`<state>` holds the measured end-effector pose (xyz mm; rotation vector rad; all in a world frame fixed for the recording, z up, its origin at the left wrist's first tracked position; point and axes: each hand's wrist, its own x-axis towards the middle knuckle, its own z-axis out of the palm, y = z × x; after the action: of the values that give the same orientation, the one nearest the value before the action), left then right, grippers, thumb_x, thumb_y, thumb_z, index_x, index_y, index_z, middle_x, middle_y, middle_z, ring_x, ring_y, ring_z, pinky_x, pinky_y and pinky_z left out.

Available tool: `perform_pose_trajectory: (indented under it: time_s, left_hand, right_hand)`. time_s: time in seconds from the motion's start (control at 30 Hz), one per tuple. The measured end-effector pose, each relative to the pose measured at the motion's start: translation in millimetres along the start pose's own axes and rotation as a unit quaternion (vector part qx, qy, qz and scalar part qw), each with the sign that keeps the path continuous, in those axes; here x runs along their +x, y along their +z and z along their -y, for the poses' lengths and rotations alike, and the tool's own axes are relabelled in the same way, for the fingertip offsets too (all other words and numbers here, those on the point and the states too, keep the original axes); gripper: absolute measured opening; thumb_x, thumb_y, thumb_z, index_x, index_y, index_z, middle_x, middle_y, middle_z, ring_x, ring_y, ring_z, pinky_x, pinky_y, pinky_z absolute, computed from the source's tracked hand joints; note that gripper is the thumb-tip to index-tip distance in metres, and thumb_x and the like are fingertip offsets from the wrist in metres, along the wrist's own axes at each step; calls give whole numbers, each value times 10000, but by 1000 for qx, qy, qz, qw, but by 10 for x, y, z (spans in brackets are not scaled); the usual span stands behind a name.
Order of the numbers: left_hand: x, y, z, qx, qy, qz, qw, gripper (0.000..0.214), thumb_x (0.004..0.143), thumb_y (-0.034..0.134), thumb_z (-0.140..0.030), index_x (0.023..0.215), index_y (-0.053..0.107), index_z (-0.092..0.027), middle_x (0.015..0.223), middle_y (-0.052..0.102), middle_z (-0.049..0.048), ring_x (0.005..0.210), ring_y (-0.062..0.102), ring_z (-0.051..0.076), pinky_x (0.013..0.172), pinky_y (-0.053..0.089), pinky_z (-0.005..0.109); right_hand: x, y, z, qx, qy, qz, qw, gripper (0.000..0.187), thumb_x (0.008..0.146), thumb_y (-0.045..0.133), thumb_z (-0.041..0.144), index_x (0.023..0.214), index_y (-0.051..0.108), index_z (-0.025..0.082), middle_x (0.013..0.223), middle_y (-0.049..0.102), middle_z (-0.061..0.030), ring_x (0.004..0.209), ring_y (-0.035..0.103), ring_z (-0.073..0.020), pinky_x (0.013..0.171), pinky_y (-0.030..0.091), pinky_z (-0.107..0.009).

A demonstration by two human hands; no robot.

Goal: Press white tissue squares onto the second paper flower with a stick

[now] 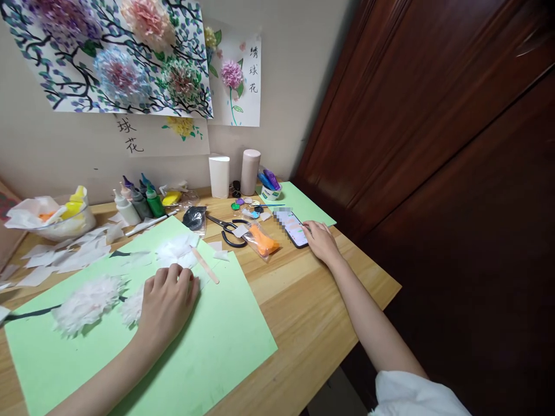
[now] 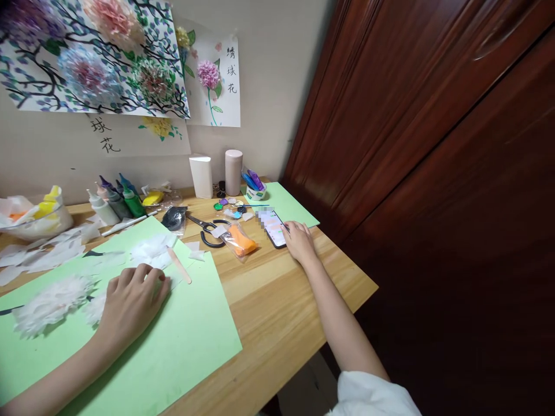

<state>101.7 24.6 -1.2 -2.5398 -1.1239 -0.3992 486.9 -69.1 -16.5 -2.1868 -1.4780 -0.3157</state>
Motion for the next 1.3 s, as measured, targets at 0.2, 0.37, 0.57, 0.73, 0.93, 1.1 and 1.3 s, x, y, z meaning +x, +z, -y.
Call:
perform_pose_trajectory:
  time_s: [0.2, 0.37, 0.57, 0.73, 0.93, 1.1, 1.3]
  left_hand:
    - [3, -5, 0, 19, 5, -12, 1000, 299, 902, 367, -361, 807, 572, -164, 833, 567, 82, 811, 498, 254, 704, 313, 354]
    - [3, -29, -15, 29, 3, -16, 999, 293, 900, 371, -351, 835, 581, -157, 833, 572, 89, 815, 502, 262, 712, 316, 363]
    - [-3, -19, -16, 34, 5, -12, 999, 309, 900, 369, -367, 822, 579, -155, 820, 568, 93, 811, 500, 261, 710, 317, 364]
    - [-7, 27, 4, 13, 18, 2, 1000, 287, 915, 360, -330, 789, 554, -160, 794, 554, 69, 805, 491, 244, 712, 307, 353]
    - [-17, 32, -13, -19, 20, 14, 1000, 285, 933, 330, -257, 795, 559, -159, 803, 563, 77, 807, 475, 236, 715, 293, 349]
    - [-22, -121, 28, -91, -1, 16, 996, 245, 937, 347, -254, 851, 556, -160, 839, 573, 71, 826, 456, 228, 743, 297, 356]
    - [-320, -415, 324, -319, -76, 66, 942, 235, 911, 428, -387, 878, 589, -219, 971, 520, 42, 930, 407, 214, 819, 336, 364]
  right_hand:
    - [-50, -263, 13, -4, -91, -12, 996, 290, 896, 443, 281, 818, 722, 261, 1032, 656, -16, 1013, 494, -226, 911, 389, -399]
    - [-105, -331, 4, -27, -139, 6, 990, 243, 856, 521, 264, 761, 741, 296, 948, 640, -18, 897, 463, -219, 837, 400, -391]
    - [-106, -325, 32, -20, -138, -28, 990, 253, 878, 488, 269, 840, 738, 277, 837, 615, -38, 819, 457, -202, 750, 387, -345]
    - [-123, -273, 493, 71, -179, -70, 979, 328, 925, 373, 219, 976, 697, 194, 745, 606, -51, 748, 482, -184, 703, 395, -318]
    - [-216, -73, 1465, 87, -417, 130, 895, 307, 896, 430, 192, 1155, 592, 217, 876, 649, -35, 831, 549, -185, 761, 440, -313]
    - [-145, 108, 1918, 24, -443, 111, 889, 354, 894, 461, 132, 1206, 543, 277, 955, 635, -25, 888, 555, -173, 724, 427, -261]
    - [2, 301, 2020, -34, -495, 105, 862, 236, 929, 427, 166, 1066, 619, 189, 877, 599, -53, 798, 529, -181, 689, 404, -296]
